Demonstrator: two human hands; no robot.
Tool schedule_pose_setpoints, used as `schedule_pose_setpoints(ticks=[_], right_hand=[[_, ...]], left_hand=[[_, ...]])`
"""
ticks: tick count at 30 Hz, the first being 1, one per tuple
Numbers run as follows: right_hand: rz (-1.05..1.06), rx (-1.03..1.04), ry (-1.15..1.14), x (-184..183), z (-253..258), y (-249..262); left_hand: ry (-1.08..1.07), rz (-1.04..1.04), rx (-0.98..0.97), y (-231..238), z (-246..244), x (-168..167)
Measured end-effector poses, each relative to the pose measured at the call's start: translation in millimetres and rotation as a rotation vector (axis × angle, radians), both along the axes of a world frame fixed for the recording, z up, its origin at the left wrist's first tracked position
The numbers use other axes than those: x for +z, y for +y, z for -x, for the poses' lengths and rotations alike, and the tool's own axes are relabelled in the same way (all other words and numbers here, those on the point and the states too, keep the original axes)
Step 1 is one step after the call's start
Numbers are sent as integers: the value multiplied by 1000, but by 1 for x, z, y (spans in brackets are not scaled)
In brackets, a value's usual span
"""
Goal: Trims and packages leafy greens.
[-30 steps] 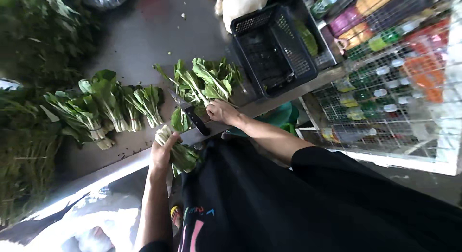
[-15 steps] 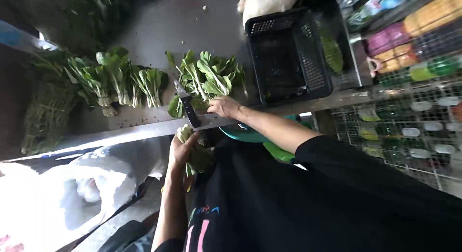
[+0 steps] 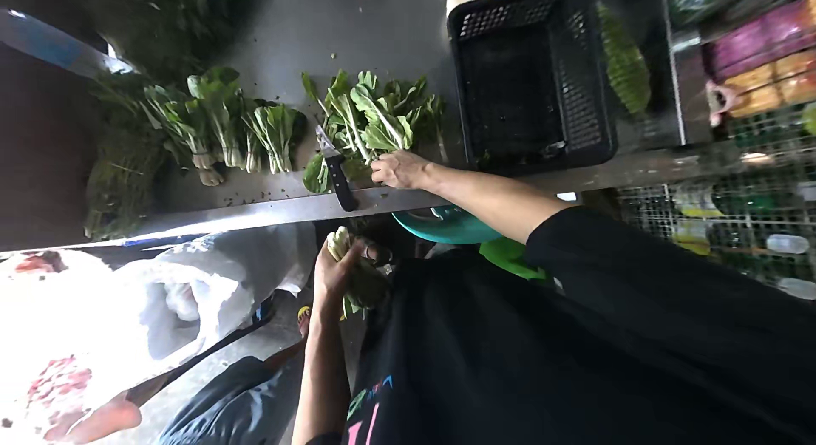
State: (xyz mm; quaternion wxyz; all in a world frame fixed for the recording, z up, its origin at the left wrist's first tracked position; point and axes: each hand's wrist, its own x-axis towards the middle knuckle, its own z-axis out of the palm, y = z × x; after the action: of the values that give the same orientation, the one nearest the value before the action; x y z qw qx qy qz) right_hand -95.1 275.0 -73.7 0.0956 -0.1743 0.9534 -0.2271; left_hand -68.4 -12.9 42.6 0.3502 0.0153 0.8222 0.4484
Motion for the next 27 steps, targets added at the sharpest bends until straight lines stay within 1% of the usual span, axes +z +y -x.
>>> schedule_pose_setpoints(ticks=[5,9,11,13,15,16,18,20,22,24,26,27], right_hand=[[-32,58,-12,11,-5,2],[-55,65,27,5,2,2],[-30,-3,68,-4,7,1],[33,-132,43,-5,12,-2],[174,-274,-26,6,15,-5],[286,-339,-62,14,16,-5],[484,-448,-99,31,15,-4],[633,-548,-123,45,8,-4],[749,-643,-155,64,-1,-6],[844,-779,-189,78,-12,-9],[1020,-890,-191,80,-22,-10],[1127,-886,-200,82,-28,-10]], left_hand=[[116,237,-173,-9,8,2],[141,264,-193,-15,9,0],[152,254,-178,-17,9,2],[166,248,-159,-17,9,5],[170,232,-127,-18,9,9],[163,216,-111,-18,10,12],[156,175,-82,-16,12,17],[150,109,-53,-15,12,19],[153,9,-29,-11,13,21],[122,-104,0,-2,14,26],[65,-255,28,7,14,29],[35,-330,42,10,14,28]])
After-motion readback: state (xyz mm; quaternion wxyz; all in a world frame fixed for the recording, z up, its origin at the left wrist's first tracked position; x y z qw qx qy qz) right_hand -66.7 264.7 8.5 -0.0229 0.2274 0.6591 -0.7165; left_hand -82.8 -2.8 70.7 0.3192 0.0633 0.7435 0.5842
